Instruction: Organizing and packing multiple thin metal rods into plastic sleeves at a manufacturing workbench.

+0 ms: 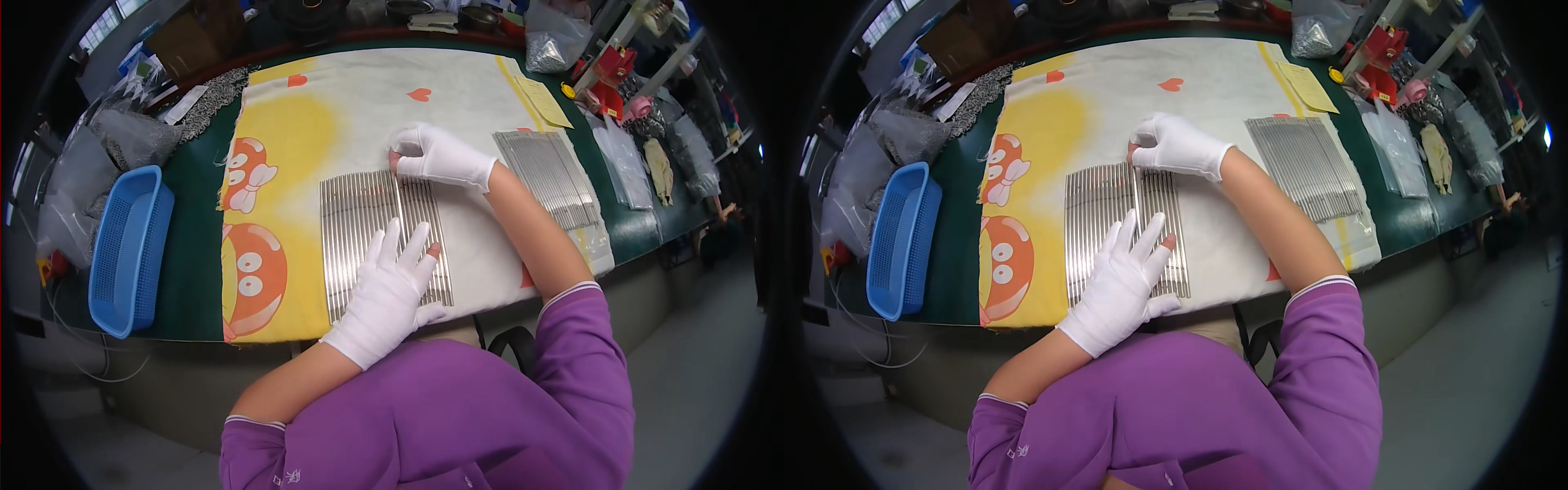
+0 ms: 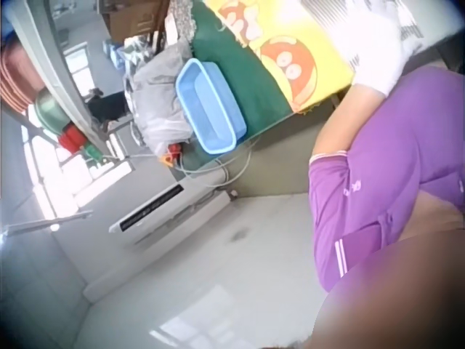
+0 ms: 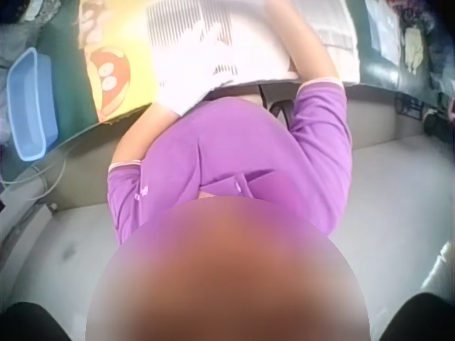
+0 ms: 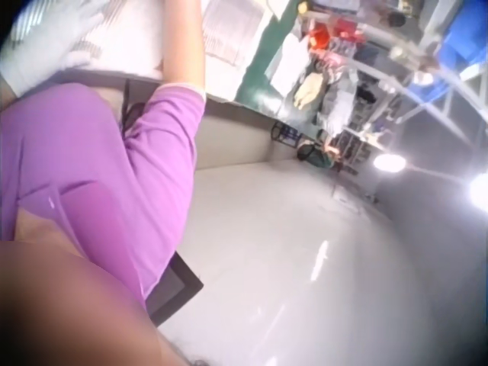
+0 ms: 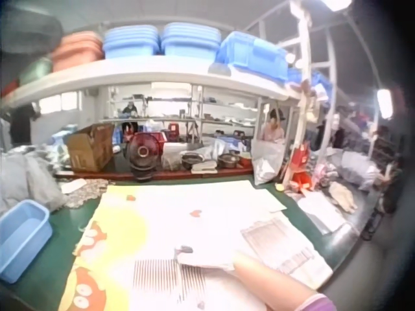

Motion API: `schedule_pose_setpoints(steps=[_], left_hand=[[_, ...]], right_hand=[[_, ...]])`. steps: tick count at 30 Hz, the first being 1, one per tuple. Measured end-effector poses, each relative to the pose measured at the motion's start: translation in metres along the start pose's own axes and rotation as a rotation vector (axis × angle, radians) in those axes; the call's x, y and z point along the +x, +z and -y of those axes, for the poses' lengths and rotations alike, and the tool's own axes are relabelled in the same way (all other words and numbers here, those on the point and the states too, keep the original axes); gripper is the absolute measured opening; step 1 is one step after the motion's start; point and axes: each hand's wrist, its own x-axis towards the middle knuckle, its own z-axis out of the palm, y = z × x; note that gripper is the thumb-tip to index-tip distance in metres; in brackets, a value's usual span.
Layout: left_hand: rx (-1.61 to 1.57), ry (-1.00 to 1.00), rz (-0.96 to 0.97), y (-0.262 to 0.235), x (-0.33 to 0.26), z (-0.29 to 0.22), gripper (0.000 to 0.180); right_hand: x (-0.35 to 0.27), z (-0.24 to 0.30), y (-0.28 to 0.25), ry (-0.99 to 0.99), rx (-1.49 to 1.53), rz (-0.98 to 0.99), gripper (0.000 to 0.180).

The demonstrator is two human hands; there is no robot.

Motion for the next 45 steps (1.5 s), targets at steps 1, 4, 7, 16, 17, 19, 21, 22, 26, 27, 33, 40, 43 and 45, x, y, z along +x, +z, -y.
schedule_pose_setpoints(steps=[1,4,7,16,17,19,21,22,26,27,33,40,43,45], left_hand=[[-0.005,0.008,0.003,0.000,0.000,0.000,0.081],[-0.043,0.043,-0.022,0.002,0.000,0.002,0.086],[-0.178,0.109,-0.177,0.003,-0.007,0.007,0.090],[-0.113,-0.029,-0.011,-0.015,-0.016,0.016,0.082],[-0.144,-0.037,-0.008,-0.016,-0.015,0.016,0.079],[-0.150,-0.047,-0.008,-0.014,-0.017,0.017,0.078],[-0.161,-0.045,-0.005,-0.012,-0.018,0.019,0.078],[-0.163,-0.061,-0.029,-0.011,-0.017,0.019,0.079],[-0.162,-0.089,-0.165,-0.008,-0.027,0.022,0.085],[-0.156,-0.095,-0.223,-0.007,-0.030,0.024,0.086],[-0.212,0.031,-0.072,-0.021,-0.017,0.020,0.079],[-0.198,0.063,0.024,-0.023,0.000,0.009,0.046],[-0.196,0.029,0.125,-0.020,0.000,0.010,0.046],[-0.198,0.119,0.017,-0.018,-0.001,0.012,0.052]], right_hand=[[-0.004,0.004,0.000,0.014,0.074,0.010,0.025],[-0.013,0.016,-0.007,0.144,0.403,0.072,0.020],[-0.023,0.029,-0.023,0.220,0.703,-0.051,0.011],[-0.088,0.064,-0.011,-0.465,0.402,-0.619,0.016],[-0.096,0.066,-0.010,-0.457,0.073,-0.506,0.016],[-0.104,0.084,-0.006,-0.529,-0.307,-0.267,0.014],[-0.112,0.083,0.007,-0.246,-0.184,0.140,0.021],[-0.116,0.081,0.015,-0.232,-0.159,0.174,0.022],[-0.130,0.064,0.057,-0.437,-0.089,0.017,0.018],[-0.130,0.061,0.061,-0.444,-0.144,0.080,0.023],[-0.133,0.050,0.056,-0.532,-0.166,0.037,0.018],[-0.140,0.030,0.055,-0.392,-0.074,-0.207,0.014],[-0.134,0.032,0.036,-0.287,0.043,-0.022,0.021],[-0.117,0.045,0.013,-0.092,0.124,-0.015,0.029]])
